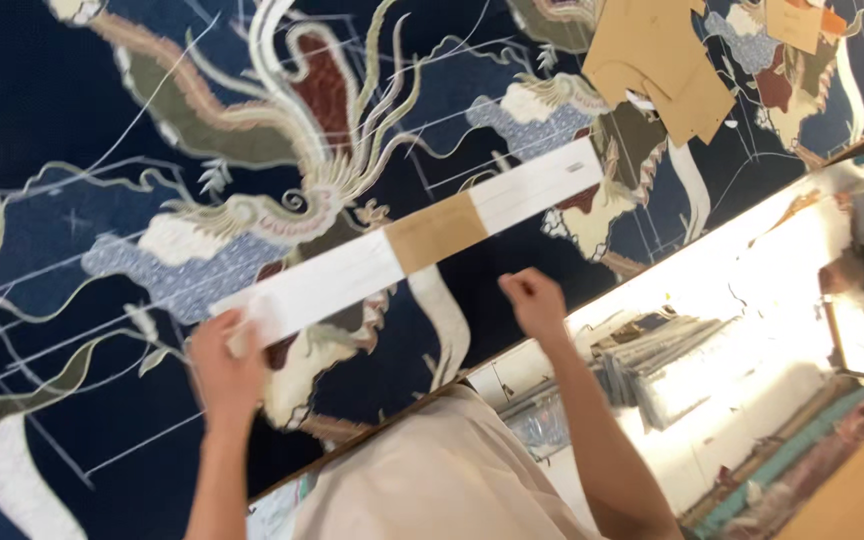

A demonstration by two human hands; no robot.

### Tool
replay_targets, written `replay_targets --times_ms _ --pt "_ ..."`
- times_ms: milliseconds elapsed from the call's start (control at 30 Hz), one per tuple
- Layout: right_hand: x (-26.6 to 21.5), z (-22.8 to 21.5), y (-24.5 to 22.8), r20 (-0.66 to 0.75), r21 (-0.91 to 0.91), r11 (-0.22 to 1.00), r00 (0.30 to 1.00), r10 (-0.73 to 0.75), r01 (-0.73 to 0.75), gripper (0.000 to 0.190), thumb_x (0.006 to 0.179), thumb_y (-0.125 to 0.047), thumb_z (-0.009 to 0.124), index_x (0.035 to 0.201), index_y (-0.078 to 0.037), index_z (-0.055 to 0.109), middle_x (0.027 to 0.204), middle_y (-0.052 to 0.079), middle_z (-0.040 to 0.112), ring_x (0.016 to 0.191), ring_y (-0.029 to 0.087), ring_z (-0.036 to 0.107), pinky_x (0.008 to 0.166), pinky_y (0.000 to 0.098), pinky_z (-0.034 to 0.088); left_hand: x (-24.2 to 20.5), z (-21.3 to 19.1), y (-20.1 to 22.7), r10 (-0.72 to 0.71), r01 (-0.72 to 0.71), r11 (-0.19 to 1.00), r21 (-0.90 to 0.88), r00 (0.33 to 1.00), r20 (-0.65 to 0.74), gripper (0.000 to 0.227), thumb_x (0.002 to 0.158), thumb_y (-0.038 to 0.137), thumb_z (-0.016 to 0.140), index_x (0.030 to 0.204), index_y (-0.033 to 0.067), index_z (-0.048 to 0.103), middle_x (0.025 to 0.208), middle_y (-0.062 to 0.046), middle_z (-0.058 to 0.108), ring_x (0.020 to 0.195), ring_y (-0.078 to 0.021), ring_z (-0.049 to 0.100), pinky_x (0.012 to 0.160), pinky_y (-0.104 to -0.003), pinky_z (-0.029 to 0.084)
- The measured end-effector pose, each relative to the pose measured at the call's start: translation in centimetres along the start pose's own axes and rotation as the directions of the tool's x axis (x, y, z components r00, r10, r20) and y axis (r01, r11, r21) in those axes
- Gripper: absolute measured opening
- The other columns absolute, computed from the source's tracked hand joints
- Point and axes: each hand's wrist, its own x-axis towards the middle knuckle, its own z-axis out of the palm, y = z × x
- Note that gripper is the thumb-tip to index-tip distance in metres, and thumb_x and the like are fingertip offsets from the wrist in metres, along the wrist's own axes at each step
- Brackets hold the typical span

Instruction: The person places a cardboard pattern on a patterned fabric, marks its outline with chalk, and uses a long ruler to draw straight lines. They then wipe the fabric surface with a cloth and reposition the pattern.

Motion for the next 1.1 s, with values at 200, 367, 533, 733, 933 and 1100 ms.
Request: replay_targets --times_ms 200,367,533,733,933,1100 --pt "16.4 -10.8 6.1 -0.095 -0.230 0.972 0.992 -0.079 0.056 0.028 0.096 -0.035 0.073 0.097 -0.007 0.070 0.086 0.011 0.071 0.076 0.026 0.069 0.070 0.0390 0.053 -2.7 0.3 -3.3 -0.586 0.577 0.810 -0.107 0.797 -0.144 0.032 0.107 0.029 0.070 0.118 -0.0005 0.070 0.106 -0.011 0.072 0.093 -0.0204 0.068 0.083 -0.037 0.052" --pt "25.3 -13.1 10.6 -0.109 -0.389 0.912 0.976 -0.190 0.134 0.039 0.094 -0.042 0.077 0.103 -0.005 0.070 0.098 0.015 0.072 0.091 0.035 0.068 0.078 0.0464 0.053 -3.4 2.9 -2.4 -0.640 0.670 0.737 0.091 0.735 -0.226 0.038 0.105 0.036 0.072 0.114 -0.0007 0.072 0.103 -0.011 0.074 0.089 -0.0232 0.069 0.085 -0.039 0.052" --pt "27.3 -12.4 10.9 0.041 -0.369 0.929 0.998 0.056 -0.037 0.044 0.085 -0.048 0.081 0.092 -0.006 0.069 0.092 0.012 0.071 0.086 0.031 0.069 0.075 0.0448 0.054 -2.9 3.9 -0.9 -0.551 0.596 0.763 0.250 0.802 -0.230 0.036 0.101 0.034 0.074 0.109 -0.0012 0.073 0.103 -0.014 0.074 0.093 -0.0308 0.070 0.086 -0.044 0.053" --pt "23.1 -15.7 12.2 0.140 -0.490 0.871 0.982 0.127 -0.043 0.047 0.077 -0.049 0.088 0.082 -0.005 0.072 0.083 0.012 0.073 0.078 0.029 0.072 0.072 0.0420 0.056 -6.8 1.7 1.5 -0.690 0.705 0.638 0.308 0.702 -0.175 0.038 0.096 0.039 0.076 0.107 0.0033 0.075 0.102 -0.013 0.075 0.096 -0.0317 0.070 0.086 -0.044 0.051" --pt "20.3 -16.3 14.1 0.111 -0.323 0.945 0.990 0.089 -0.049 0.043 0.077 -0.043 0.088 0.087 -0.003 0.076 0.081 0.010 0.075 0.073 0.022 0.073 0.068 0.0348 0.056 -11.0 1.8 0.7 -0.762 0.784 0.569 0.249 0.616 -0.199 0.035 0.098 0.033 0.078 0.109 -0.0006 0.075 0.100 -0.015 0.076 0.091 -0.0259 0.072 0.081 -0.038 0.054" --pt "21.1 -16.2 13.6 0.101 -0.314 0.945 0.987 0.126 -0.089 0.036 0.078 -0.036 0.090 0.084 -0.003 0.077 0.074 0.008 0.073 0.065 0.017 0.068 0.063 0.0321 0.054 -11.0 1.5 -0.3 -0.755 0.776 0.603 0.185 0.630 -0.185 0.033 0.098 0.026 0.081 0.101 -0.0054 0.074 0.097 -0.016 0.075 0.089 -0.0242 0.072 0.080 -0.037 0.055"
